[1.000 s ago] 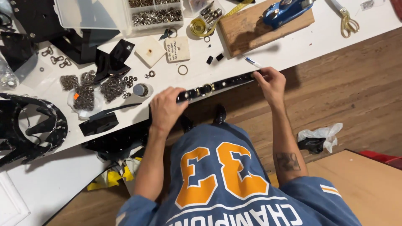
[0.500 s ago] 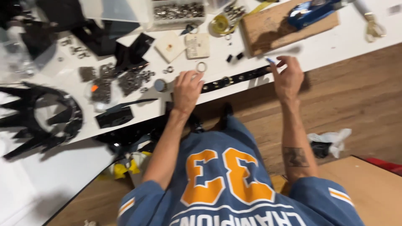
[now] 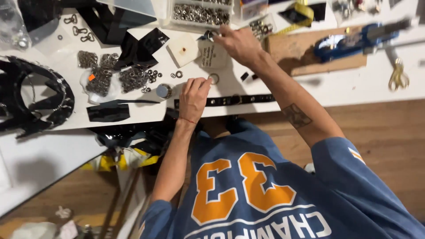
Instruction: The person attaches metal studs to a black leather strap, pressing each stud through a hole by hand and using a pen to mark positions on the strap. They handle the strap piece by piece at a cluttered work table, turning it over and aligning studs along its length.
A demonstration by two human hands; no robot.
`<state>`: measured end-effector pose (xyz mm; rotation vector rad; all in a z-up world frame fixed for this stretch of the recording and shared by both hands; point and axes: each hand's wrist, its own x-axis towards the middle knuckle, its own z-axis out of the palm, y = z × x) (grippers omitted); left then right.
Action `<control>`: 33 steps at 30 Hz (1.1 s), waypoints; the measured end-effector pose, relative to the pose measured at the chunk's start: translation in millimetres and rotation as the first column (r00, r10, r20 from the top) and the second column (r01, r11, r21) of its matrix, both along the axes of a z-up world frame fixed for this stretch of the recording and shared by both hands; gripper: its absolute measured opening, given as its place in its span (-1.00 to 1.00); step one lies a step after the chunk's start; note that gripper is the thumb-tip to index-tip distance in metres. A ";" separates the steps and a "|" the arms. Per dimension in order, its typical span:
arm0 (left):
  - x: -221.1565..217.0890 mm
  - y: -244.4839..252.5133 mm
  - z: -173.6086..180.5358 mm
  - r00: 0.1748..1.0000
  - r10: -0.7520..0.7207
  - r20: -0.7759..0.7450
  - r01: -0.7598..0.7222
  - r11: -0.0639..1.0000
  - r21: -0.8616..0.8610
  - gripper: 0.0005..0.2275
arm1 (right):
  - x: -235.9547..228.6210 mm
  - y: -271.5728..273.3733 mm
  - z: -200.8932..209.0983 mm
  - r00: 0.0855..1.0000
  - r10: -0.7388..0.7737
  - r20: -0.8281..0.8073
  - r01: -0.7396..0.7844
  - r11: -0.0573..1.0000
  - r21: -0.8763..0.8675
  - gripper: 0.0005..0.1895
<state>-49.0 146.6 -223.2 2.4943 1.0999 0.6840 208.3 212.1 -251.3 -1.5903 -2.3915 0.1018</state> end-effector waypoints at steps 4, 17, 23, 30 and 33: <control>7.7 -5.6 -2.2 0.997 0.064 -0.035 -0.063 0.998 0.025 -0.87 | 1.1 20.0 -6.7 0.990 0.092 0.107 -0.078 0.989 -0.130 -0.77; -21.1 -28.7 28.4 0.989 0.103 -0.109 -0.102 0.995 0.014 -0.89 | -0.1 -81.2 49.1 0.992 -0.009 -0.123 -0.003 0.995 -0.096 -0.87; -40.1 -28.1 16.0 0.996 0.040 -0.080 -0.042 0.999 -0.015 -0.90 | -37.4 -129.3 46.1 0.995 -0.088 -0.039 0.073 0.955 -0.288 -0.81; -31.8 -13.0 14.6 1.000 -0.016 0.003 0.016 0.999 -0.031 -0.88 | 5.8 -152.3 40.6 0.788 -0.456 -0.414 0.380 0.889 -0.257 -0.77; -19.2 -13.5 19.0 0.997 -0.033 0.070 0.037 0.997 -0.060 -0.87 | 37.2 -180.7 42.0 0.636 -0.565 -0.525 0.528 0.815 -0.237 -0.76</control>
